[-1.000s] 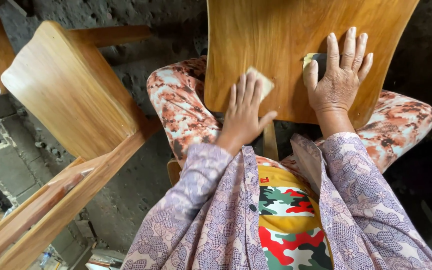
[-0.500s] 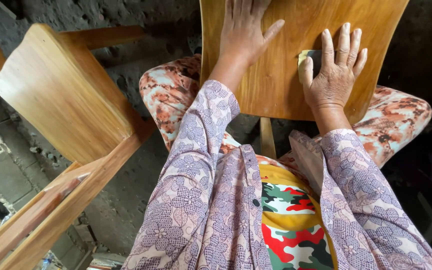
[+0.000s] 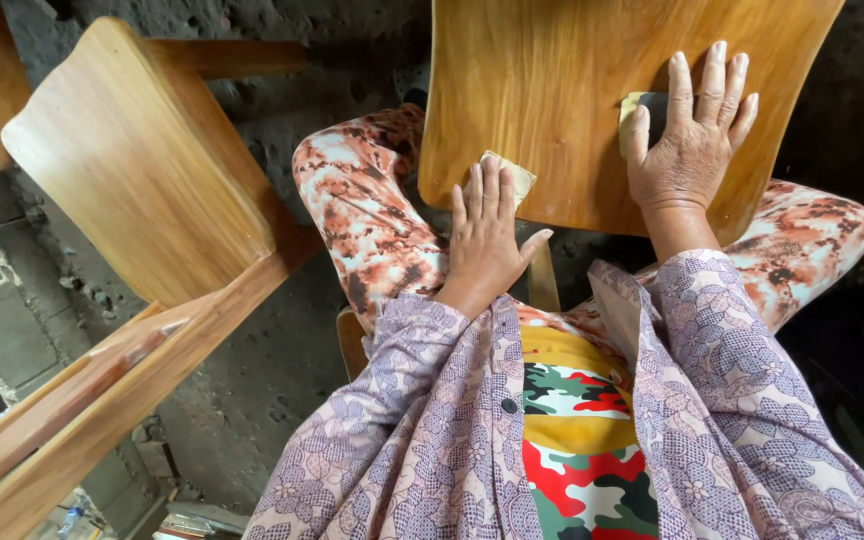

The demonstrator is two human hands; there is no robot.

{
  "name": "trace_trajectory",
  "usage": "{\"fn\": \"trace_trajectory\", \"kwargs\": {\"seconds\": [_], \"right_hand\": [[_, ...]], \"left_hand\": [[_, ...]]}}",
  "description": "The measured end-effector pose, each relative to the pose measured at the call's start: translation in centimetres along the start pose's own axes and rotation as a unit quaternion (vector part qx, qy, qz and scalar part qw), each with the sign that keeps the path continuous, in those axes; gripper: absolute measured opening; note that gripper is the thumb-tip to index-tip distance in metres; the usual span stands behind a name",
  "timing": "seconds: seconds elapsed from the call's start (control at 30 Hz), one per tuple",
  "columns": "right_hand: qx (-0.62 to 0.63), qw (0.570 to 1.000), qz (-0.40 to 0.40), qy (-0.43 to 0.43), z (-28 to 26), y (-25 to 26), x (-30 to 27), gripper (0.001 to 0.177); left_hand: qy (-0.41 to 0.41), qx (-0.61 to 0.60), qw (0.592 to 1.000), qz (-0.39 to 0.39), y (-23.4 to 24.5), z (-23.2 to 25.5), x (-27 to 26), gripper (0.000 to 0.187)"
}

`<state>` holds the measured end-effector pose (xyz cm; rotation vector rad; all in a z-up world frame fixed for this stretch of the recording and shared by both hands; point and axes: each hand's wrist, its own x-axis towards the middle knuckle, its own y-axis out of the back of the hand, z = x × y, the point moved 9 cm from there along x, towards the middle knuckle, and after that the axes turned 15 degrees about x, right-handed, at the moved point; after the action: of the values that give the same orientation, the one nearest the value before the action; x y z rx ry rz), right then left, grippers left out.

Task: The person sits cross-legged on a chair and sands the surface of a wooden chair seat using sandpaper. They alternate between using a sanding block and a piece of sandpaper, rubbing the surface back and forth to smooth the wood.

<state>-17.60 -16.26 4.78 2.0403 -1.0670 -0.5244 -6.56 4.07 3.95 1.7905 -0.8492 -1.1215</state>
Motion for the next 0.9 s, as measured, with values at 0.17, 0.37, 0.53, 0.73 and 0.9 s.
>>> {"fn": "trace_trajectory", "kwargs": {"seconds": [0.17, 0.37, 0.53, 0.73, 0.9], "right_hand": [[0.005, 1.0, 0.017, 0.008, -0.1, 0.2, 0.0, 0.057], [0.004, 1.0, 0.011, 0.006, -0.3, 0.1, -0.1, 0.057], [-0.005, 1.0, 0.008, 0.001, -0.4, -0.1, 0.2, 0.056], [-0.008, 1.0, 0.001, -0.012, -0.1, -0.1, 0.1, 0.056], [-0.004, 1.0, 0.011, -0.007, 0.1, -0.2, 0.2, 0.055]], "left_hand": [[-0.014, -0.017, 0.999, 0.035, 0.7, -0.7, 0.4, 0.094], [-0.116, 0.011, 0.991, 0.06, -0.7, 0.3, 0.7, 0.089], [-0.13, 0.003, 0.991, 0.035, -0.6, 0.1, 2.9, 0.09], [-0.135, -0.013, 0.987, -0.081, 0.6, -0.7, 11.4, 0.092], [-0.097, 0.018, 0.995, -0.023, 3.3, -2.2, 19.4, 0.091]]}}
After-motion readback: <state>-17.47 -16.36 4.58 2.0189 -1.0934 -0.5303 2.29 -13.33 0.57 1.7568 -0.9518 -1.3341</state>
